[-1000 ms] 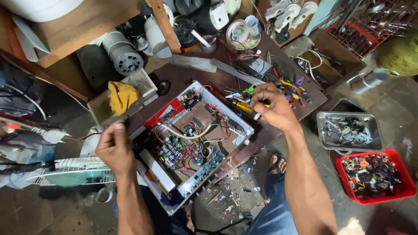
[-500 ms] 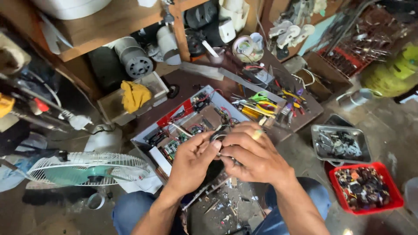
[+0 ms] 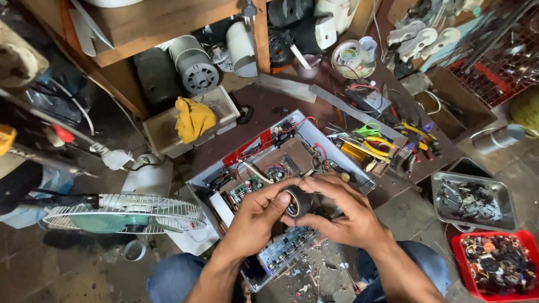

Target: The person works on an open electronic device, handling wires and components with both hands. They use a screwdriver to tighten or adjust connections inside the device's chassis. The person also picks up and places down a small cylindrical component while manipulating the internal wiring.

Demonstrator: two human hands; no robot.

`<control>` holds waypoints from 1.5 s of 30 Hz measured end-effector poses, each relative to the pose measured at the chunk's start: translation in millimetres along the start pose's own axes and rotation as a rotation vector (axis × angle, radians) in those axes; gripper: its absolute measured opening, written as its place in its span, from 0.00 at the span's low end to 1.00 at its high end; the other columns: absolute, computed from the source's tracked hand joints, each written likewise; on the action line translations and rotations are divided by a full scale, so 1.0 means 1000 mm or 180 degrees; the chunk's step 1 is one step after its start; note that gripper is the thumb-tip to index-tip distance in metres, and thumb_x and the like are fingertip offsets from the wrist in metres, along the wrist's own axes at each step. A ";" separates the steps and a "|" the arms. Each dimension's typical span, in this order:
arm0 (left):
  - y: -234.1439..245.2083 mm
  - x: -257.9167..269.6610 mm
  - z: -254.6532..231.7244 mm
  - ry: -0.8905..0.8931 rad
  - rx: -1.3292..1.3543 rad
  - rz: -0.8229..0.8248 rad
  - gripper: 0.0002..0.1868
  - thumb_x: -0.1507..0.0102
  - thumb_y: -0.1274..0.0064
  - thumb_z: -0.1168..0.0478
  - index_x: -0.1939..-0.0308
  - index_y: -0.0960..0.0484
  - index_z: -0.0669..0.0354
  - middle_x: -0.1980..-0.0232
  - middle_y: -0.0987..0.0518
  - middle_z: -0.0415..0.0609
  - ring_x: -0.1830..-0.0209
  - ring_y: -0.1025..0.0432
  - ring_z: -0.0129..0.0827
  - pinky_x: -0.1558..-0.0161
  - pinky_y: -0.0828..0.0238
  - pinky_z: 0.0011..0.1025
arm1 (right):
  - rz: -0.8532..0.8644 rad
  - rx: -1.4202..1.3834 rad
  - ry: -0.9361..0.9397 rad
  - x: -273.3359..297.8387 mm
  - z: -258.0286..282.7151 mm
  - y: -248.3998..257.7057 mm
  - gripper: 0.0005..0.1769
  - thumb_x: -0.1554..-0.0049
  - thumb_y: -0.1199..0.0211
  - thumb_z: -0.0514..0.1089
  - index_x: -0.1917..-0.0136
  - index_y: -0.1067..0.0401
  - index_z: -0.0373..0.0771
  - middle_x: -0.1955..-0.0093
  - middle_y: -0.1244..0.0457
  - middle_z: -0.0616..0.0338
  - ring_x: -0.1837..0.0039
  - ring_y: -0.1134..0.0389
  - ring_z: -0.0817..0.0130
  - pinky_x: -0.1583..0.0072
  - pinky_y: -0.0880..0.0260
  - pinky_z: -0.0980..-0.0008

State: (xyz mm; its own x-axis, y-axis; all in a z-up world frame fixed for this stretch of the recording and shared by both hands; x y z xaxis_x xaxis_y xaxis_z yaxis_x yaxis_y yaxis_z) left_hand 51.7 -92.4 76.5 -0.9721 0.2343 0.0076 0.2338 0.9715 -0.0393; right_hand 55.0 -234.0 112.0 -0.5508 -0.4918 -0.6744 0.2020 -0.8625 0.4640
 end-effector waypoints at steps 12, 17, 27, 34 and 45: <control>-0.010 0.003 0.040 0.1044 0.0139 0.0199 0.18 0.30 0.55 0.59 0.74 0.20 0.61 0.78 0.17 0.54 0.77 0.23 0.32 0.61 0.22 0.33 | -0.0005 0.0088 -0.0021 0.005 0.004 0.000 0.40 0.52 0.23 0.51 0.32 0.34 0.35 0.32 0.40 0.47 0.33 0.34 0.57 0.31 0.29 0.60; -0.015 0.005 0.040 0.0710 0.0126 0.0382 0.19 0.30 0.59 0.53 0.70 0.21 0.58 0.76 0.18 0.50 0.77 0.25 0.29 0.66 0.29 0.28 | -0.0069 -0.0372 -0.0149 0.009 -0.004 -0.003 0.32 0.48 0.28 0.47 0.35 0.34 0.32 0.37 0.34 0.44 0.36 0.30 0.55 0.34 0.25 0.60; -0.024 0.009 -0.016 -0.0703 -0.0579 0.0042 0.22 0.35 0.45 0.64 0.36 0.26 0.61 0.57 0.18 0.46 0.72 0.32 0.24 0.73 0.34 0.21 | -0.0913 -0.1319 -0.2087 0.033 -0.054 0.013 0.26 0.40 0.47 0.60 0.44 0.27 0.37 0.48 0.31 0.59 0.46 0.31 0.70 0.43 0.30 0.66; -0.016 0.012 -0.024 -0.1298 -0.0980 -0.0291 0.15 0.36 0.42 0.64 0.45 0.19 0.58 0.57 0.24 0.46 0.62 0.31 0.30 0.61 0.32 0.25 | -0.0710 -0.1677 -0.2467 0.035 -0.055 -0.007 0.23 0.36 0.52 0.56 0.53 0.28 0.34 0.70 0.34 0.53 0.68 0.31 0.68 0.64 0.30 0.73; -0.012 0.011 -0.026 -0.1276 -0.0808 -0.0031 0.21 0.28 0.62 0.51 0.41 0.26 0.63 0.45 0.20 0.53 0.47 0.24 0.40 0.46 0.26 0.35 | -0.0259 -0.0898 -0.1495 0.028 -0.042 0.011 0.15 0.41 0.39 0.49 0.44 0.25 0.40 0.55 0.29 0.59 0.59 0.26 0.74 0.54 0.21 0.76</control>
State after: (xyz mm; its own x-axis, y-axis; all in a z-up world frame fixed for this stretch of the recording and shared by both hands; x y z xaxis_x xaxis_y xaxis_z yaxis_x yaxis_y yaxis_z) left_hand 38.8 -100.6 103.0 -0.8924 0.2410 -0.3814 0.1726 0.9635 0.2047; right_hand 75.5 -262.7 74.0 -0.8626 -0.3718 -0.3430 0.3173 -0.9258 0.2056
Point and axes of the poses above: each hand's wrist, its own x-axis away from the middle knuckle, its own y-axis out of the back of the hand, z = x × y, the point moved 9 cm from there along -x, towards the middle knuckle
